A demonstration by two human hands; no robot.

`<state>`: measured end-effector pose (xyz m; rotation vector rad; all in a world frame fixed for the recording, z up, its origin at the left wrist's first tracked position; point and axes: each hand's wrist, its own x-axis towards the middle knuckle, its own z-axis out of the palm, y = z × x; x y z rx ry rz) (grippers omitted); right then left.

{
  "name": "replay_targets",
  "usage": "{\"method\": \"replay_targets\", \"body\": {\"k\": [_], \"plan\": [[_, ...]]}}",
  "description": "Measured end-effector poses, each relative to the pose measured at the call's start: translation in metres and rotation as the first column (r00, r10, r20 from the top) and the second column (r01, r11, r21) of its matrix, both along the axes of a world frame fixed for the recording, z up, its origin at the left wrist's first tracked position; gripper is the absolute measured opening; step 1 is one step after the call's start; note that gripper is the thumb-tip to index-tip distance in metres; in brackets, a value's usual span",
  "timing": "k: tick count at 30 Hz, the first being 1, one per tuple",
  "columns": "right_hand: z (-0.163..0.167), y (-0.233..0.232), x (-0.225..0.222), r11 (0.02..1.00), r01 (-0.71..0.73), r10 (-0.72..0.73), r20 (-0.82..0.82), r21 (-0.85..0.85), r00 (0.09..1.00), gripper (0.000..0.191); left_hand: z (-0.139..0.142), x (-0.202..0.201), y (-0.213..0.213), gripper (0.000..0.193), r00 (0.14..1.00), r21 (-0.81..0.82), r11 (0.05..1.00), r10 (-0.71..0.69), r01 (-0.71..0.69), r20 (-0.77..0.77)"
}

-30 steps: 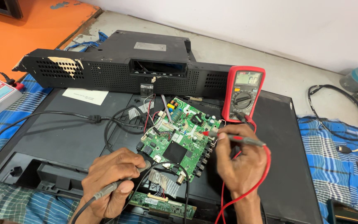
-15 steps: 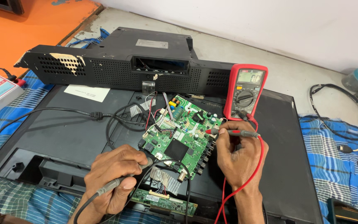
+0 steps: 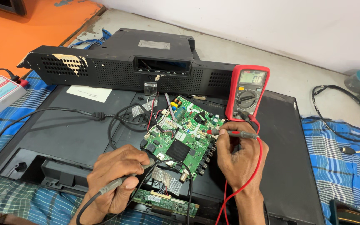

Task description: The person sits at a repair bench with a disassembled TV lying face down. They lift the speaker panel aside, then use multimeter probes to test points on the green mainboard, repositioning the board and probes repeatedly while reading the meter.

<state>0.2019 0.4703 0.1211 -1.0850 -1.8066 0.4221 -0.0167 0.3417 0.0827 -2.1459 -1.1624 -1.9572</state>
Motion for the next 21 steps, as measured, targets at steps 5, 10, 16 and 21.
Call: {"method": "replay_targets", "body": {"k": [5,10,16,21], "plan": [[-0.0005,-0.0001,0.0007,1.0,0.003,-0.003,0.008,0.03,1.0,0.005,0.0001,-0.0009,-0.0017,0.037,1.0,-0.037,0.999,0.006,-0.006,0.003],[-0.0006,0.0004,0.0009,0.999,-0.012,0.012,-0.008,0.032,1.0,0.005,-0.0007,-0.0012,-0.0016,0.037,1.0,-0.006,1.0,-0.006,0.006,-0.003],[-0.0001,-0.0008,0.0009,1.0,-0.015,0.016,-0.016,0.01,1.0,0.005,-0.0016,0.0004,-0.0024,0.038,1.0,-0.029,1.0,0.0,0.001,0.02],[0.001,-0.0017,0.0001,1.0,-0.015,0.015,-0.012,0.014,1.0,0.005,-0.0005,-0.0006,-0.0018,0.039,1.0,-0.029,1.0,0.002,-0.002,0.006]]}}
